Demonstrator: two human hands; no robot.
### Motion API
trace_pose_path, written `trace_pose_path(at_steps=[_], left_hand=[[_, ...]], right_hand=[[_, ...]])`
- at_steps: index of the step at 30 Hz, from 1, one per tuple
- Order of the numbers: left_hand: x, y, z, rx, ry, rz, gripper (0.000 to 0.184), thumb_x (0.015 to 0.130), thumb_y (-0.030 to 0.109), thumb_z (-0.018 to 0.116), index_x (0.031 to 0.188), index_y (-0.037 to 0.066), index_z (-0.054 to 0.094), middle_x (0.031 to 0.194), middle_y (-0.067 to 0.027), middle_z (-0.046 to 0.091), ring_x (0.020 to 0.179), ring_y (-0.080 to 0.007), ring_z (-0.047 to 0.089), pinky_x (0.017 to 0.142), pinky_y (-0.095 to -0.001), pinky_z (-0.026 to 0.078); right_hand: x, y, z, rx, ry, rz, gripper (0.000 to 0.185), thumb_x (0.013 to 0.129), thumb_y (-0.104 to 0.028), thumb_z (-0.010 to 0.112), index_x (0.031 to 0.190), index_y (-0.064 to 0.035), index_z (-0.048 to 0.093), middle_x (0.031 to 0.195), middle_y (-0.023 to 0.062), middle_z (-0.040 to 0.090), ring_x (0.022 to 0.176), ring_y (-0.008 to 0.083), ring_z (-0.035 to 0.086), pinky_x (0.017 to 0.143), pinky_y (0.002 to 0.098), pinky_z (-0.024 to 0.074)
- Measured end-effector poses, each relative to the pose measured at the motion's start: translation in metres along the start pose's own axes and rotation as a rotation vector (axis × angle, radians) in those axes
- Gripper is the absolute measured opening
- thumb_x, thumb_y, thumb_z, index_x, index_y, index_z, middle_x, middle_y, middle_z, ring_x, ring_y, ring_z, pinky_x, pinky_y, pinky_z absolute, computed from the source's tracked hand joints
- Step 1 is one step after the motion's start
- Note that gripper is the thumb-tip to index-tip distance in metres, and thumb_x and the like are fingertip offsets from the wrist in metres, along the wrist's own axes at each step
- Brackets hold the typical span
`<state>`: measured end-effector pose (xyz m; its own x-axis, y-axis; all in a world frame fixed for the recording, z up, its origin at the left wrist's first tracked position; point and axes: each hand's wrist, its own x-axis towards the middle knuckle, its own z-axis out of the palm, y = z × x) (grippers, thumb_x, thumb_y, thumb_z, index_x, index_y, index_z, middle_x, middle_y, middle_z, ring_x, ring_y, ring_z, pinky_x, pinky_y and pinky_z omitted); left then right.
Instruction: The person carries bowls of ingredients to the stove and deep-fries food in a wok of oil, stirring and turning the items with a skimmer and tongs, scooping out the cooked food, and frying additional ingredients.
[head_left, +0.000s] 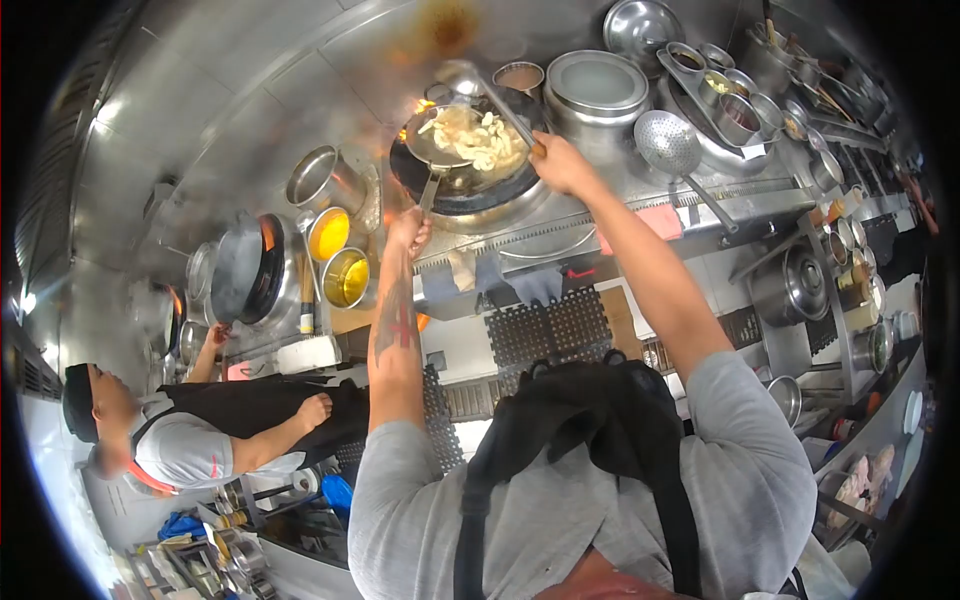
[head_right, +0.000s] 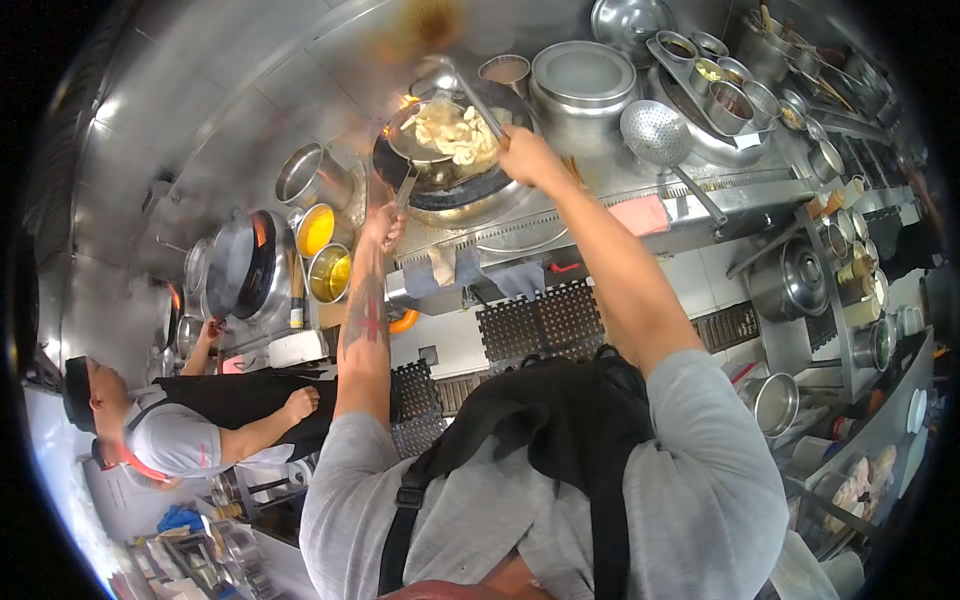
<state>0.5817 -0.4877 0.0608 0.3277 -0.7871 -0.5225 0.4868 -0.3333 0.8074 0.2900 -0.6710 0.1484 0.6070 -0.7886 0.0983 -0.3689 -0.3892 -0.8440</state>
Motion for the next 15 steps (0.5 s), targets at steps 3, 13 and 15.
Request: trace_pose_path(at_steps=[3,13,15], left_hand=[[-0.035,0.009,0.029,0.113,0.184,0.154,0.019,0.094,0.023,0.036,0.08,0.01,0.041,0.054,0.0028,0.035,0.036,-0.0042,0.026,0.029,-0.0194,0.017],[-0.046,0.043,0.069,-0.203,0.111,0.102,0.007,0.088,0.006,0.031,0.093,0.008,0.036,0.067,-0.0068,0.042,0.04,-0.0073,0.031,0.029,-0.0199,0.02],[-0.038,0.037,0.071,-0.25,0.073,0.111,0.007,0.089,0.005,0.032,0.095,0.008,0.035,0.069,-0.0079,0.043,0.041,-0.0075,0.032,0.03,-0.0192,0.021]], right_hand=[[-0.048,-0.02,-0.008,-0.261,0.171,-0.13,0.042,0.078,-0.007,0.05,0.119,-0.0009,0.051,0.081,0.0272,0.062,0.078,0.0397,0.062,0.071,0.0458,0.0497],[-0.083,-0.029,-0.034,-0.415,-0.063,-0.187,0.048,0.079,-0.009,0.049,0.127,-0.0049,0.047,0.088,0.0265,0.062,0.083,0.0403,0.061,0.076,0.0493,0.0476],[-0.083,-0.013,-0.027,-0.406,-0.127,-0.275,0.051,0.08,-0.009,0.049,0.13,-0.0044,0.044,0.087,0.0271,0.061,0.081,0.0403,0.061,0.075,0.049,0.0473]])
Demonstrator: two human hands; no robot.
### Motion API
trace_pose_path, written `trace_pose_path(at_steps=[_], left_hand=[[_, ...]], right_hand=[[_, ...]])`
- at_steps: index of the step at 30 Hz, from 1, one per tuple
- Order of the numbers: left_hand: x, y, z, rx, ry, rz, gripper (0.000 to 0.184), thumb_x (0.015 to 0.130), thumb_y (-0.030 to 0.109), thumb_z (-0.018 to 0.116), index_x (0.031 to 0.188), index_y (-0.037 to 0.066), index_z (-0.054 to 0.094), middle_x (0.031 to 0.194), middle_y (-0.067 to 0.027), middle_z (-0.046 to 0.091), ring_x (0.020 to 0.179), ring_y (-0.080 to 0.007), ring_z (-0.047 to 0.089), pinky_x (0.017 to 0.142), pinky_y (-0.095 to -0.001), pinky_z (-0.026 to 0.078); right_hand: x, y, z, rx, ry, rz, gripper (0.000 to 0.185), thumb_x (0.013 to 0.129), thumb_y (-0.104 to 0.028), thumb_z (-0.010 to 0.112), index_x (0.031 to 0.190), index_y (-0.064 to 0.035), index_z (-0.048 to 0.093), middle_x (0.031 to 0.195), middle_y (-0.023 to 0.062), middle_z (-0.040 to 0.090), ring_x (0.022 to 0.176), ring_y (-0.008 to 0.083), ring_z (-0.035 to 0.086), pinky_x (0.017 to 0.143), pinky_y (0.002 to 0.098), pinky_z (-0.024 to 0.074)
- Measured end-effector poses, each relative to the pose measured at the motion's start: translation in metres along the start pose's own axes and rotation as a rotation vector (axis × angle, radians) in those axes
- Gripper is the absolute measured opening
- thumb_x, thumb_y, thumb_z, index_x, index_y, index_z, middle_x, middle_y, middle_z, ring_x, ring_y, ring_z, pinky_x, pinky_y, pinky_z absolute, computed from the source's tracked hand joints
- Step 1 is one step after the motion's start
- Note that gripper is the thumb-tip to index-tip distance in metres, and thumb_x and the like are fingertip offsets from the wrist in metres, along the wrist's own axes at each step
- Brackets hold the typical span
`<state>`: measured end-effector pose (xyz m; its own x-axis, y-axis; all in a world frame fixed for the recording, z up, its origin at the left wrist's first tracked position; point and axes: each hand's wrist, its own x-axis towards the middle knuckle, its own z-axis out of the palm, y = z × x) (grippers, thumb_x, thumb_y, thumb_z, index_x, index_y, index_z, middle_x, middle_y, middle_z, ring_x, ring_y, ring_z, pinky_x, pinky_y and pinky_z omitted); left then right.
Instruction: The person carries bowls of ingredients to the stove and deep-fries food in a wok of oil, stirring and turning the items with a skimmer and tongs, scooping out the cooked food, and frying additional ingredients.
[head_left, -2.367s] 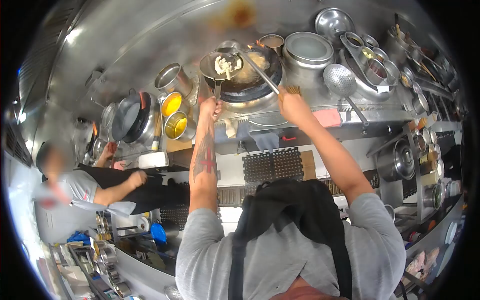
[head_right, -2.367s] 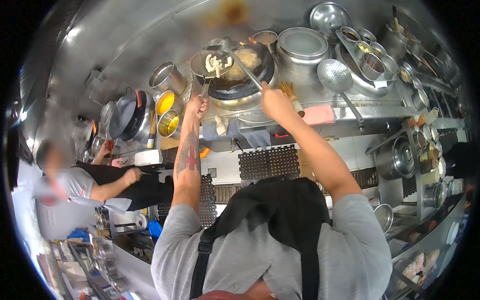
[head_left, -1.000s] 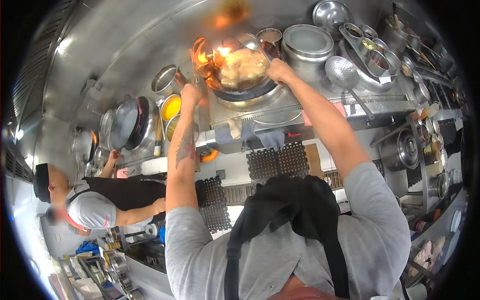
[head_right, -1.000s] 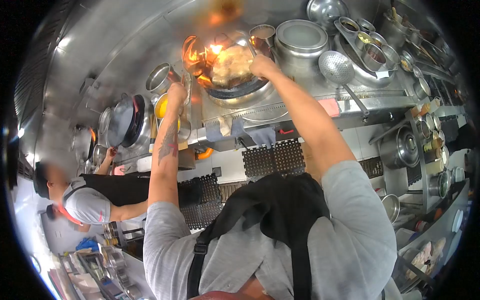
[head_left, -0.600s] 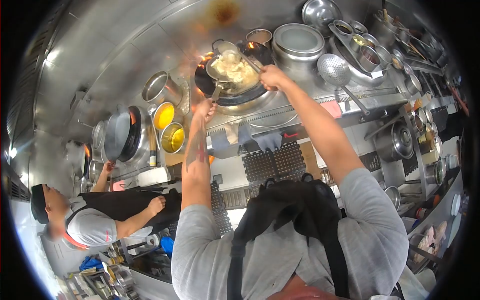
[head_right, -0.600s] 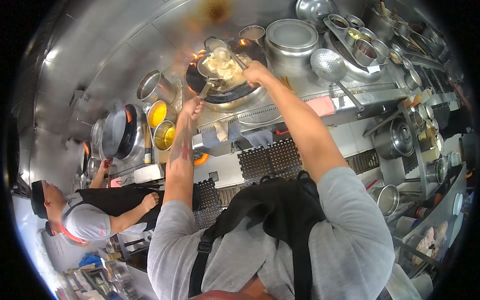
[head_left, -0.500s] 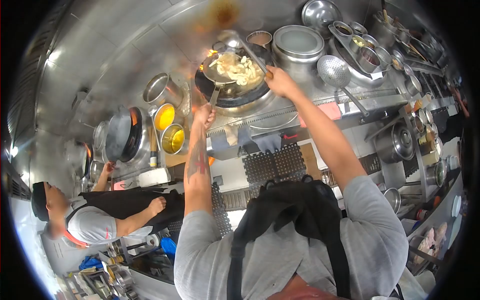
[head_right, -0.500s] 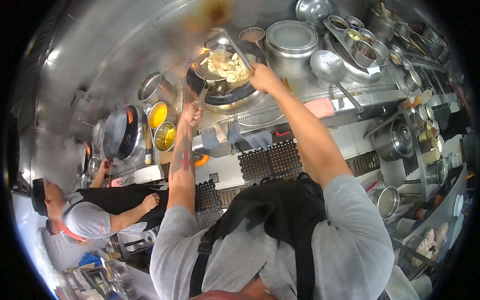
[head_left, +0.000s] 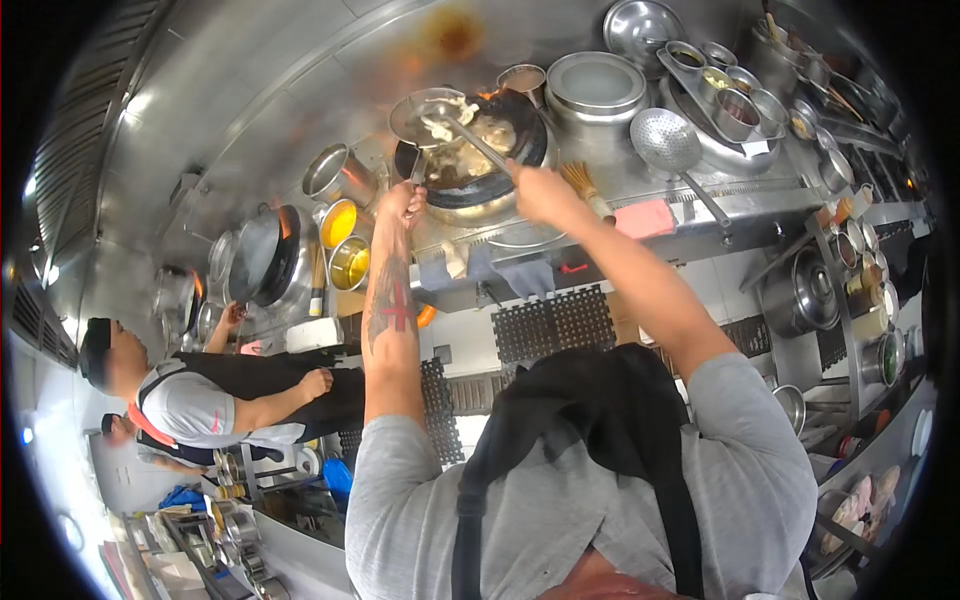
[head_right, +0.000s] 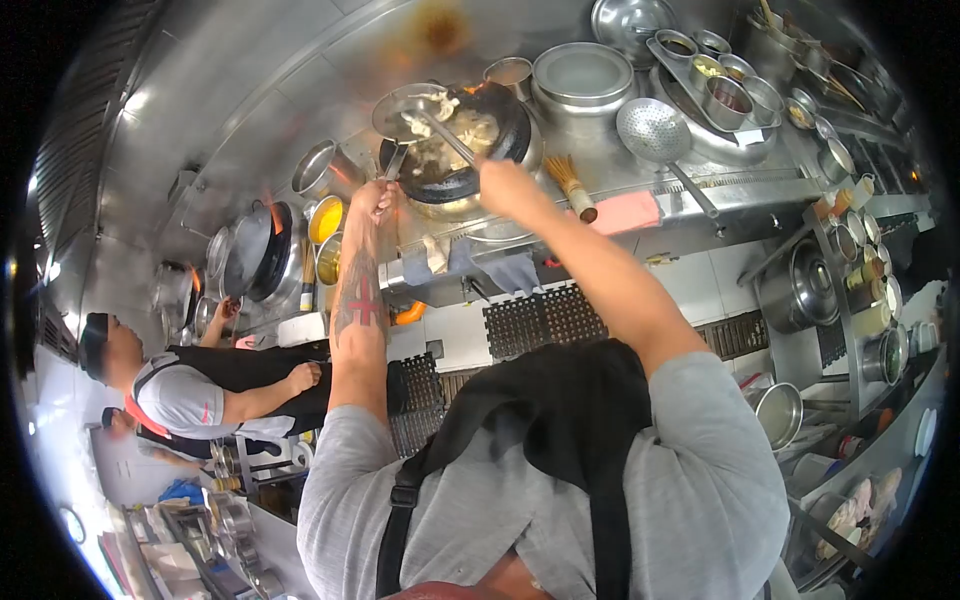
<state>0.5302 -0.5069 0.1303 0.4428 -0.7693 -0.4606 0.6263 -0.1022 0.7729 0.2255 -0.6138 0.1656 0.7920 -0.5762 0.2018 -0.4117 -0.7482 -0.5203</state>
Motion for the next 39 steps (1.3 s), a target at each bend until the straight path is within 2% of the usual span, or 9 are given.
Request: trace_pose_path(at_steps=[9,12,14,18,21,28,32,35,39], left_hand=[[0.009,-0.018,0.005,0.002,0.193,-0.011,0.005,0.092,0.011,0.035,0.092,0.007,0.038,0.068,-0.0089,0.045,0.042,-0.0086,0.032,0.032,-0.0219,0.024],[-0.002,-0.01,0.013,0.577,0.212,0.217,0.017,0.085,0.015,0.046,0.079,0.001,0.053,0.059,-0.0117,0.053,0.042,-0.0193,0.048,0.036,-0.0316,0.038],[-0.009,0.002,0.016,1.777,0.547,0.598,0.025,0.083,0.017,0.051,0.094,-0.003,0.062,0.093,-0.0262,0.063,0.079,-0.0345,0.065,0.064,-0.0422,0.052],[-0.036,0.038,0.022,1.76,0.664,0.42,0.033,0.077,0.022,0.06,0.091,-0.007,0.065,0.102,-0.0284,0.06,0.103,-0.0343,0.058,0.085,-0.041,0.048],[-0.043,0.063,0.029,2.078,0.452,0.223,0.028,0.077,0.023,0.06,0.081,-0.004,0.065,0.076,-0.0175,0.067,0.069,-0.0293,0.066,0.058,-0.0363,0.052],[0.009,0.005,-0.011,0.118,0.065,-0.43,0.023,0.094,0.015,0.037,0.098,-0.004,0.05,0.061,0.0002,0.042,0.039,-0.0054,0.03,0.031,-0.0193,0.024],[0.003,-0.044,-0.014,-0.102,-0.055,-0.335,0.025,0.096,0.015,0.034,0.106,-0.006,0.044,0.067,-0.0023,0.042,0.039,-0.0046,0.027,0.031,-0.0168,0.022],[-0.008,-0.064,-0.026,-0.089,-0.071,-0.183,0.017,0.096,0.014,0.034,0.101,0.001,0.042,0.066,-0.0028,0.041,0.039,-0.0048,0.028,0.031,-0.0172,0.022],[-0.03,-0.052,-0.002,0.095,-0.009,-0.022,0.01,0.095,0.012,0.033,0.091,0.005,0.039,0.065,-0.0034,0.042,0.039,-0.0056,0.028,0.03,-0.0182,0.021]], right_hand=[[-0.035,0.011,-0.029,0.015,-0.025,0.101,0.049,0.082,-0.012,0.046,0.131,-0.005,0.042,0.09,0.0266,0.061,0.085,0.0413,0.06,0.077,0.0476,0.0469],[0.018,0.043,0.01,0.066,-0.055,-0.019,0.049,0.082,-0.011,0.046,0.131,-0.0046,0.041,0.091,0.0254,0.062,0.088,0.0414,0.06,0.08,0.0473,0.0469],[0.039,0.045,0.021,-0.027,0.008,0.111,0.043,0.081,-0.01,0.047,0.124,-0.0032,0.047,0.092,0.0245,0.063,0.088,0.0397,0.061,0.08,0.0474,0.0469],[0.068,0.064,0.012,0.049,0.072,0.146,0.035,0.079,-0.01,0.047,0.113,-0.0018,0.053,0.091,0.0245,0.063,0.085,0.0381,0.062,0.076,0.046,0.0484],[0.078,0.059,0.003,0.217,-0.071,0.377,0.021,0.075,-0.008,0.052,0.083,0.0067,0.063,0.082,0.0282,0.063,0.073,0.0371,0.065,0.066,0.0404,0.051],[0.042,0.041,0.046,0.652,-0.002,0.543,0.028,0.079,-0.007,0.052,0.102,0.0077,0.057,0.067,0.02,0.061,0.051,0.0263,0.06,0.043,0.0365,0.0441],[0.04,0.06,0.02,0.841,-0.124,0.48,0.043,0.082,-0.012,0.056,0.122,0.0014,0.048,0.073,0.0201,0.062,0.053,0.0278,0.061,0.045,0.0372,0.0456],[0.014,0.053,-0.005,0.298,0.148,0.213,0.056,0.082,-0.015,0.054,0.134,-0.0023,0.038,0.096,0.0281,0.061,0.091,0.0386,0.061,0.081,0.0425,0.0481],[-0.014,0.019,-0.002,-0.015,0.108,0.265,0.048,0.083,-0.011,0.046,0.131,-0.0031,0.042,0.093,0.0271,0.061,0.086,0.0392,0.061,0.079,0.0484,0.0468]])
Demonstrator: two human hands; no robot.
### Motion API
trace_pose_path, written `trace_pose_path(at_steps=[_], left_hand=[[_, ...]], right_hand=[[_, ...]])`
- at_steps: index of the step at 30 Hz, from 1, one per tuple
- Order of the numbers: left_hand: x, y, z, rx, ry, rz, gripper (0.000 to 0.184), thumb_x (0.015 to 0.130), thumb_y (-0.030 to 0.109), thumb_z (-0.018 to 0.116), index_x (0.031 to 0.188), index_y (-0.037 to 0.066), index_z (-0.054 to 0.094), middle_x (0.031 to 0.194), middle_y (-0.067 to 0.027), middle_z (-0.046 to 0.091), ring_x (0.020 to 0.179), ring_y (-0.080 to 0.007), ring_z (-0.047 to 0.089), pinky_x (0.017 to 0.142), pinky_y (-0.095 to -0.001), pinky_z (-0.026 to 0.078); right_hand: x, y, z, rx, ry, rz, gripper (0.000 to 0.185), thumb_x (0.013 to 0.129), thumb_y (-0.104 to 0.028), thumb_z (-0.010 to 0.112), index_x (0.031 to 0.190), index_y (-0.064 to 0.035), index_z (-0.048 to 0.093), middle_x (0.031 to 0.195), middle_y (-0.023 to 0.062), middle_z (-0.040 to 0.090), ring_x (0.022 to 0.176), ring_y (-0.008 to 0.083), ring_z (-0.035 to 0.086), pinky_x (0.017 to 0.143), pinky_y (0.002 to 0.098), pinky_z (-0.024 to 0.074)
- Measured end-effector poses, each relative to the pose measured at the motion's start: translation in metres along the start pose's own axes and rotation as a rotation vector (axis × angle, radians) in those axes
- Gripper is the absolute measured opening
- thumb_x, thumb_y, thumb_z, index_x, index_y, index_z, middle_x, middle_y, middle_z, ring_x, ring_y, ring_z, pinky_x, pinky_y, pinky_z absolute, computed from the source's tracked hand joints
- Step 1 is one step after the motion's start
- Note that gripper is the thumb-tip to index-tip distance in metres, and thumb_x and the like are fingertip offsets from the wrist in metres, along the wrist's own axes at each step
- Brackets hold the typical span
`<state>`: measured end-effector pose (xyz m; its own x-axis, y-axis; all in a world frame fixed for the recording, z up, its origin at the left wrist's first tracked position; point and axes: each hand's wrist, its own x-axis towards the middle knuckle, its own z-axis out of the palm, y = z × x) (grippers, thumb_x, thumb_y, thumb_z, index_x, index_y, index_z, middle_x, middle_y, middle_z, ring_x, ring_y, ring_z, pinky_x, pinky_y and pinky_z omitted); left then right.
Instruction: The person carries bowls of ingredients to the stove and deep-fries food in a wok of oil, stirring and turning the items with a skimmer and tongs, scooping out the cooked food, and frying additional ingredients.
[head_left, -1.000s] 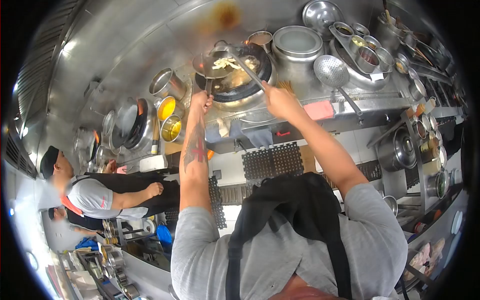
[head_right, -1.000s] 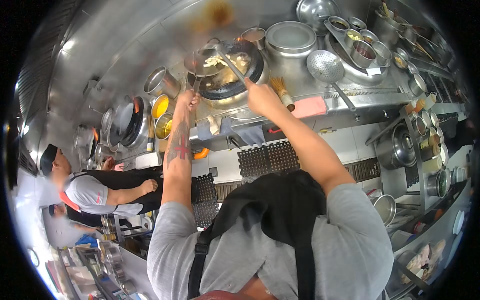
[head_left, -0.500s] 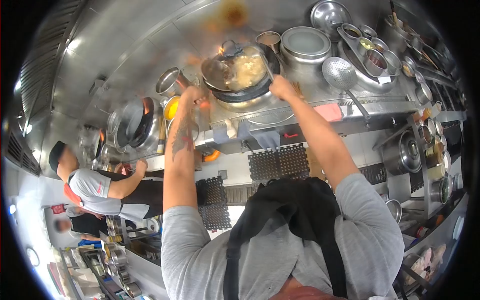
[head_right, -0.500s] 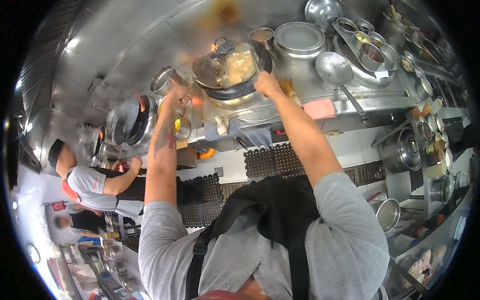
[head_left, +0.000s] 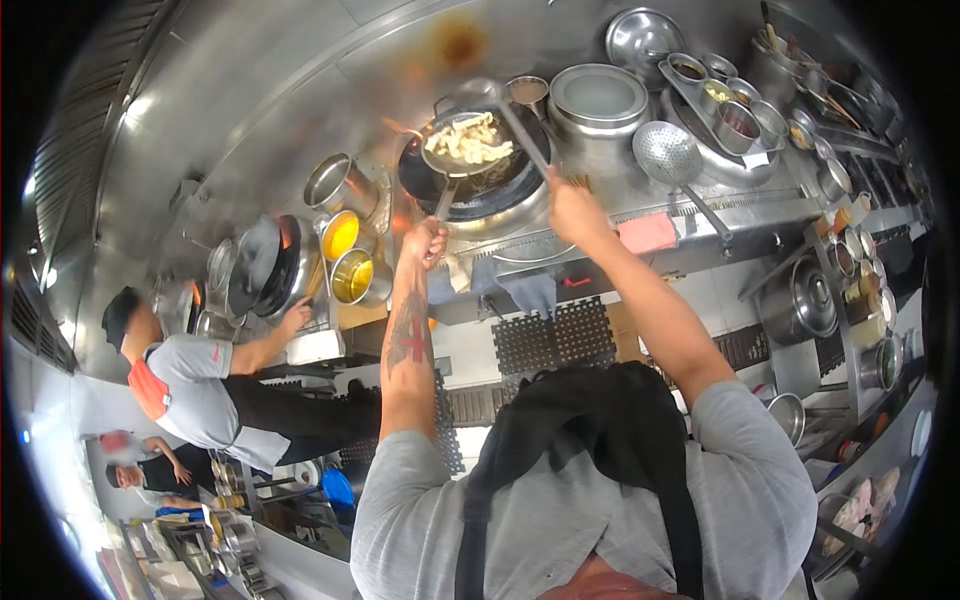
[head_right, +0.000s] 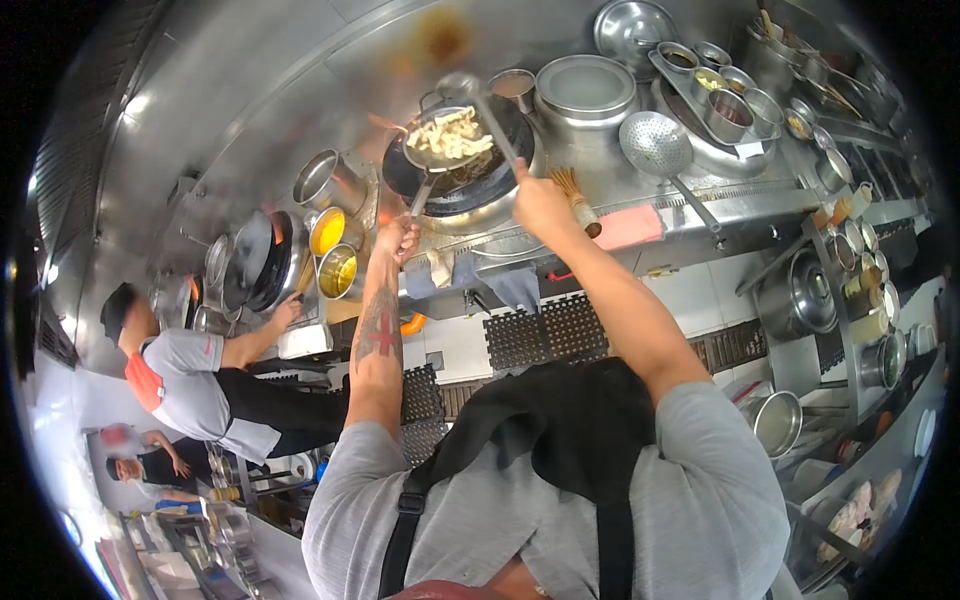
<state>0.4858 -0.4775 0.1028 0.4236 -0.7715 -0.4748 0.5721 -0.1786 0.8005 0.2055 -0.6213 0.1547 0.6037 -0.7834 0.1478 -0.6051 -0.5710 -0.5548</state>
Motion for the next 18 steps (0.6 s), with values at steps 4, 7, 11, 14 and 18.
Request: trace_pose_path(at_steps=[4,7,11,14,18], left_hand=[[0.03,0.025,-0.001,-0.022,0.046,-0.059,0.011,0.094,0.012,0.033,0.094,0.003,0.039,0.065,-0.0052,0.044,0.04,-0.0054,0.029,0.03,-0.0183,0.02],[0.026,0.034,-0.001,-0.106,0.061,-0.032,0.013,0.094,0.012,0.033,0.092,0.002,0.04,0.064,-0.0045,0.043,0.04,-0.0056,0.029,0.031,-0.0184,0.02],[0.021,0.021,0.002,-0.145,-0.05,-0.049,0.013,0.094,0.011,0.034,0.095,0.0,0.041,0.065,-0.0053,0.043,0.041,-0.0058,0.029,0.031,-0.0183,0.021],[0.034,0.005,0.005,-0.27,-0.041,-0.104,0.015,0.094,0.01,0.033,0.1,-0.001,0.041,0.066,-0.0063,0.042,0.042,-0.0063,0.031,0.031,-0.0186,0.022],[0.026,-0.001,0.018,-0.24,0.029,-0.028,0.015,0.093,0.01,0.033,0.093,-0.002,0.042,0.066,-0.0072,0.043,0.041,-0.0069,0.031,0.03,-0.0197,0.022]], right_hand=[[0.026,0.013,0.008,-0.012,-0.058,-0.224,0.048,0.081,-0.007,0.044,0.129,-0.0039,0.045,0.088,0.0276,0.062,0.082,0.0409,0.061,0.075,0.0481,0.0485],[-0.016,-0.008,-0.035,-0.057,-0.046,-0.174,0.047,0.076,-0.001,0.048,0.123,-0.0025,0.05,0.085,0.0265,0.063,0.083,0.0386,0.063,0.075,0.0457,0.0489],[-0.038,0.002,-0.033,-0.162,-0.145,-0.137,0.047,0.078,-0.004,0.048,0.125,-0.0041,0.049,0.087,0.0255,0.063,0.084,0.0387,0.062,0.074,0.0451,0.0489],[0.004,0.018,-0.008,0.118,-0.09,-0.239,0.052,0.08,-0.01,0.05,0.131,-0.007,0.042,0.092,0.0237,0.063,0.086,0.0403,0.062,0.077,0.0435,0.0486],[0.015,0.004,-0.008,0.259,0.031,-0.151,0.051,0.08,-0.01,0.05,0.131,-0.0073,0.043,0.095,0.0239,0.063,0.089,0.0397,0.061,0.08,0.0445,0.0482]])
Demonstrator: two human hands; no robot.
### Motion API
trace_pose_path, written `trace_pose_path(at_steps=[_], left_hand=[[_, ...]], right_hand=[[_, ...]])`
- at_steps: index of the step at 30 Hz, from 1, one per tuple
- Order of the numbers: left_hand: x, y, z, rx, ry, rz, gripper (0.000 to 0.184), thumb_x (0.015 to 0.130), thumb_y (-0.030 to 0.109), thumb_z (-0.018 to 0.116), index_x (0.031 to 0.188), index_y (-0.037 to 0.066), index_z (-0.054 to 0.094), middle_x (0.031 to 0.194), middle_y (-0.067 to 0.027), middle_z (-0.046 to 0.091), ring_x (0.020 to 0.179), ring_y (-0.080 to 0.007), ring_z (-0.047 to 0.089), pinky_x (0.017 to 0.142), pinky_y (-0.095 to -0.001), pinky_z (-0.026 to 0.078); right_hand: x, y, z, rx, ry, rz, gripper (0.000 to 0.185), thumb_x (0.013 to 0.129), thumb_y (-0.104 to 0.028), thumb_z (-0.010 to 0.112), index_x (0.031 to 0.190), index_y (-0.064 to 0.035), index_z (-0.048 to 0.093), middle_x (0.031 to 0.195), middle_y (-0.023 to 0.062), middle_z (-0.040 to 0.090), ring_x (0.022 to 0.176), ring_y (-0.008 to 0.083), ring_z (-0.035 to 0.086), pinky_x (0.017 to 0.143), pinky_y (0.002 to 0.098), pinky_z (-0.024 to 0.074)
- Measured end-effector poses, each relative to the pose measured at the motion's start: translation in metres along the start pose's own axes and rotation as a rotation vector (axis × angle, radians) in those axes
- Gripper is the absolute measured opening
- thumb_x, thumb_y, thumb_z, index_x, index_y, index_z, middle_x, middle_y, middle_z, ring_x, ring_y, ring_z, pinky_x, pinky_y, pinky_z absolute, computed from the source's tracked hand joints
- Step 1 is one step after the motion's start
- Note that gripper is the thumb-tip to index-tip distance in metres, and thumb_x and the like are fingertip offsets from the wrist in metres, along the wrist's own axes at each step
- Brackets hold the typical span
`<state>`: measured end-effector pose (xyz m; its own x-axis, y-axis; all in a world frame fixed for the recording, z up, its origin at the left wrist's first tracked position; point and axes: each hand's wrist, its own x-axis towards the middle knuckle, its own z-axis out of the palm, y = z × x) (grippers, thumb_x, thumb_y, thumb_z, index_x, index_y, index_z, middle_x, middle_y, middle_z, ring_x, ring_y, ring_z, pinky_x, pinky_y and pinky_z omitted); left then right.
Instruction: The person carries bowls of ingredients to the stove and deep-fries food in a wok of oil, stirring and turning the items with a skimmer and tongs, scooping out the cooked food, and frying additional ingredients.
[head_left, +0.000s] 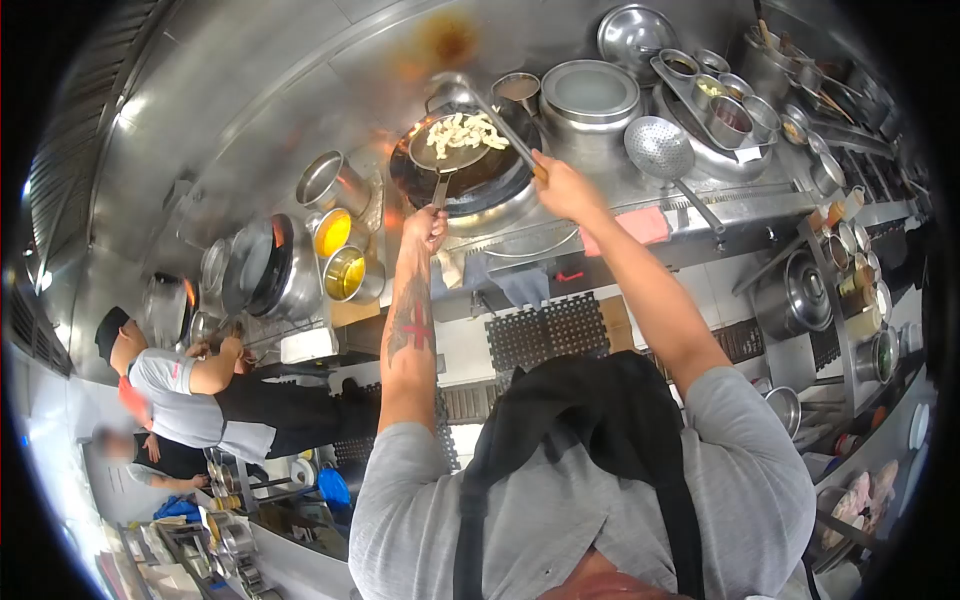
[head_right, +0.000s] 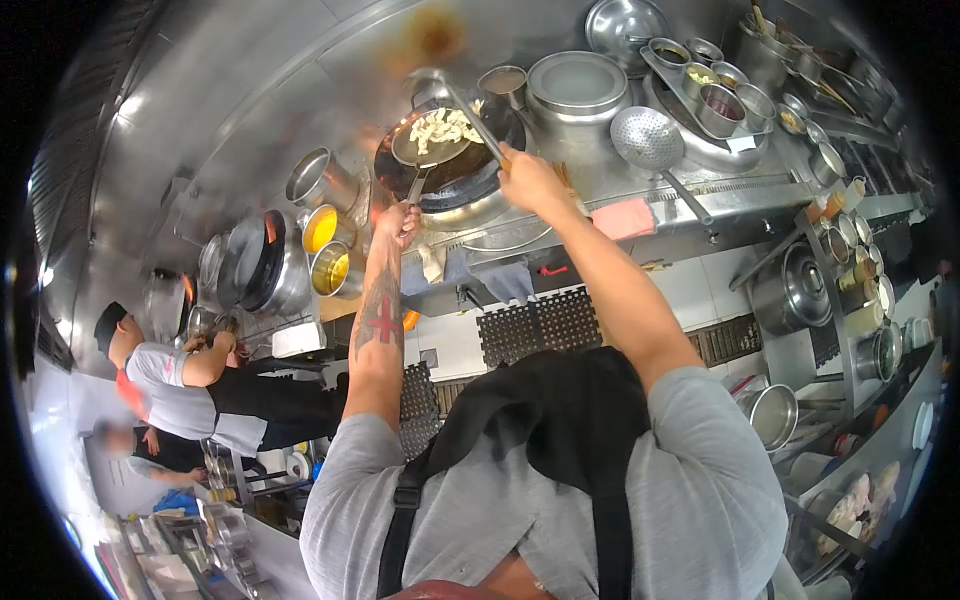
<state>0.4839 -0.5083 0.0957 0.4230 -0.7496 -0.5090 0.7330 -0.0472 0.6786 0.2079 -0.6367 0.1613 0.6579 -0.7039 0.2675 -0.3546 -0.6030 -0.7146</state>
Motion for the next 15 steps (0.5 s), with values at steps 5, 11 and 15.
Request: trace_pose_path(at_steps=[5,11,15], left_hand=[[-0.025,0.007,0.037,0.252,0.168,0.138,0.011,0.091,0.009,0.036,0.086,0.0,0.039,0.066,-0.0088,0.046,0.039,-0.0085,0.032,0.031,-0.0217,0.022],[-0.047,-0.016,-0.024,0.093,0.062,0.014,0.007,0.091,0.008,0.036,0.093,0.001,0.035,0.07,-0.0094,0.046,0.043,-0.0089,0.034,0.034,-0.0211,0.024],[-0.071,-0.009,0.002,0.176,0.16,0.119,0.013,0.093,0.011,0.035,0.083,0.003,0.039,0.064,-0.0027,0.041,0.041,-0.0067,0.031,0.033,-0.0199,0.023]], right_hand=[[0.005,-0.005,0.025,-0.283,-0.169,0.071,0.044,0.078,-0.007,0.05,0.122,-0.003,0.05,0.094,0.0241,0.063,0.089,0.0394,0.061,0.079,0.0468,0.0487],[-0.073,0.005,-0.012,-0.137,-0.107,0.037,0.046,0.082,-0.015,0.051,0.127,-0.0069,0.048,0.095,0.0258,0.061,0.091,0.0376,0.061,0.079,0.045,0.0475],[-0.047,0.018,0.012,-0.012,-0.227,0.032,0.046,0.082,-0.016,0.053,0.126,-0.0068,0.049,0.095,0.0252,0.061,0.09,0.0366,0.061,0.077,0.0428,0.0468]])
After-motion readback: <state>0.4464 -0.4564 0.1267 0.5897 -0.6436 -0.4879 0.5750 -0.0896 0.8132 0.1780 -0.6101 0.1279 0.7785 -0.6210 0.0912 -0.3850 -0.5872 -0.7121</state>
